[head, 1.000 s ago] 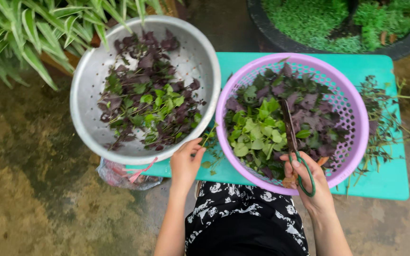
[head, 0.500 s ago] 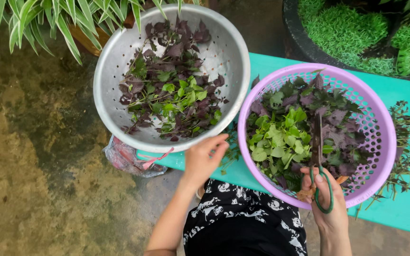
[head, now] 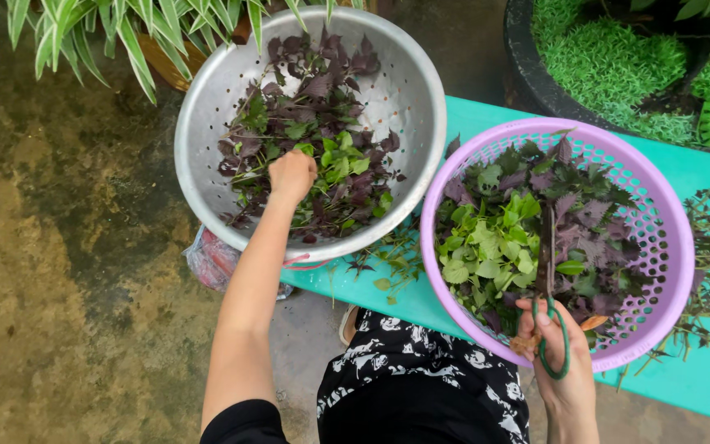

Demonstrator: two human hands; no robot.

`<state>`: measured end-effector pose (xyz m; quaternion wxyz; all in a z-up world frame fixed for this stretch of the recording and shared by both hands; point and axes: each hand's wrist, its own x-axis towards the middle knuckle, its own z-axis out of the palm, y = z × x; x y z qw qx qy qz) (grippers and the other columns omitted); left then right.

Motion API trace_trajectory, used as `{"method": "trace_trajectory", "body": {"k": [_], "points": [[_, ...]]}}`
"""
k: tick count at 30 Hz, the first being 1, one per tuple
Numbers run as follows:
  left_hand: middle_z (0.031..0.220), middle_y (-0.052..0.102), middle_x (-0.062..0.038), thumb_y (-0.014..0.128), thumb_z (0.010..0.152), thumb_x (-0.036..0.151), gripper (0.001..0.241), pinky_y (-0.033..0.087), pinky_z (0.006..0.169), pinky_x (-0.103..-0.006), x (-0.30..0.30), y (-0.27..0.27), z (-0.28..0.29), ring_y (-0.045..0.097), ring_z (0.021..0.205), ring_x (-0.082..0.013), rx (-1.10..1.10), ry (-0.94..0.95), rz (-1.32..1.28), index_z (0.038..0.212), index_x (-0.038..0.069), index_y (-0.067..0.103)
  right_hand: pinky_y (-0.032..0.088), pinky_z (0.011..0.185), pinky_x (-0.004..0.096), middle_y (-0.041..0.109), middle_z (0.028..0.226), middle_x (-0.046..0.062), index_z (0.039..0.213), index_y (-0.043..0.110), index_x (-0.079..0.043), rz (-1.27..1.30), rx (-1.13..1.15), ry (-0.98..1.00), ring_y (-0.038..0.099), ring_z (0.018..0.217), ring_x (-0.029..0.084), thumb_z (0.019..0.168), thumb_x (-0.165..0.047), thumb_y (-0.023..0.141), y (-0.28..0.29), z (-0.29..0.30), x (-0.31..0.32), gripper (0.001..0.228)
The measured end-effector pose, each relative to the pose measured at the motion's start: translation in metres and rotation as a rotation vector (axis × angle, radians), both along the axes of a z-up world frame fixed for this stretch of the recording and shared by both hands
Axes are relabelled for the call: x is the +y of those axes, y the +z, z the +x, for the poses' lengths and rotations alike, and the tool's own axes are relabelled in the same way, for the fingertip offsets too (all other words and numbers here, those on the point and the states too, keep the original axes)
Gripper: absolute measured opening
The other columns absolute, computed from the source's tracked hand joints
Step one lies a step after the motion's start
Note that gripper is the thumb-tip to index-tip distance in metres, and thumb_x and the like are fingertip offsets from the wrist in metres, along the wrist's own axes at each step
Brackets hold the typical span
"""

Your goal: The person is picking leaves from stems with shears and by hand, then placing them into a colander and a plastic basket.

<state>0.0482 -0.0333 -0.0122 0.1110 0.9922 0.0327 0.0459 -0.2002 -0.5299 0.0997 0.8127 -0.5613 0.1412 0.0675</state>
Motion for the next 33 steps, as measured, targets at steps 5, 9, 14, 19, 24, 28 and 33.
{"method": "trace_trajectory", "body": {"k": [5, 9, 14, 19, 24, 28, 33], "points": [[0.091, 0.07, -0.008, 0.081, 0.083, 0.021, 0.006, 0.053, 0.069, -0.0445, -0.019, 0.081, -0.04, 0.07, 0.082, -0.0285, -0.247, 0.027, -0.17, 0.087, 0.017, 0.08, 0.034, 0.054, 0.026, 0.054, 0.08, 0.005, 0.118, 0.065, 0.007, -0.025, -0.029, 0.111, 0.046, 0.065, 0.011, 0.099, -0.018, 0.063, -0.011, -0.005, -0.004, 0.032], [0.086, 0.071, -0.005, 0.08, 0.088, 0.023, 0.01, 0.051, 0.065, -0.0394, -0.062, 0.155, -0.086, 0.067, 0.075, -0.0229, -0.411, -0.021, -0.395, 0.092, 0.014, 0.079, 0.035, 0.057, 0.025, 0.054, 0.082, 0.003, 0.12, 0.062, 0.007, -0.014, -0.042, 0.166, 0.047, 0.068, 0.01, 0.096, -0.018, 0.065, -0.012, 0.0, 0.004, 0.034], [0.086, 0.073, -0.003, 0.078, 0.089, 0.018, 0.009, 0.05, 0.058, -0.0293, -0.145, 0.197, -0.122, 0.069, 0.07, -0.0138, -0.368, -0.179, -0.766, 0.095, 0.011, 0.079, 0.036, 0.057, 0.023, 0.057, 0.085, 0.002, 0.124, 0.06, 0.005, -0.062, -0.133, 0.219, 0.05, 0.071, 0.009, 0.092, -0.027, 0.07, -0.002, -0.003, 0.019, 0.047], [0.088, 0.073, -0.002, 0.081, 0.087, 0.011, 0.01, 0.054, 0.061, -0.0249, -0.227, 0.215, -0.138, 0.07, 0.072, -0.0118, -0.438, -0.325, -0.904, 0.096, 0.009, 0.078, 0.038, 0.067, 0.023, 0.057, 0.094, 0.001, 0.128, 0.055, 0.002, -0.052, -0.29, 0.315, 0.051, 0.08, 0.009, 0.087, -0.042, 0.074, 0.013, -0.012, 0.029, 0.063], [0.087, 0.072, -0.003, 0.08, 0.087, 0.011, 0.008, 0.053, 0.063, -0.0276, -0.275, 0.22, -0.145, 0.07, 0.073, -0.015, -0.481, -0.444, -0.817, 0.095, 0.009, 0.078, 0.035, 0.063, 0.025, 0.054, 0.086, 0.001, 0.125, 0.058, 0.004, 0.059, -0.228, 0.216, 0.046, 0.071, 0.009, 0.092, -0.04, 0.071, 0.016, -0.018, 0.02, 0.057], [0.087, 0.073, -0.003, 0.081, 0.087, 0.011, 0.009, 0.052, 0.06, -0.0273, -0.289, 0.217, -0.145, 0.07, 0.071, -0.0154, -0.427, -0.466, -0.807, 0.095, 0.008, 0.078, 0.033, 0.054, 0.027, 0.051, 0.074, 0.004, 0.116, 0.06, 0.008, 0.066, -0.074, 0.111, 0.043, 0.058, 0.012, 0.093, -0.035, 0.072, 0.004, -0.019, 0.011, 0.05], [0.098, 0.074, -0.004, 0.072, 0.094, 0.009, 0.011, 0.056, 0.065, -0.0237, -0.282, 0.2, -0.138, 0.07, 0.079, -0.0096, -0.188, -0.466, -1.097, 0.102, 0.003, 0.076, 0.034, 0.054, 0.025, 0.053, 0.077, 0.001, 0.119, 0.06, 0.005, 0.03, -0.127, 0.129, 0.044, 0.06, 0.009, 0.09, -0.039, 0.073, 0.005, -0.022, 0.002, 0.055]]}}
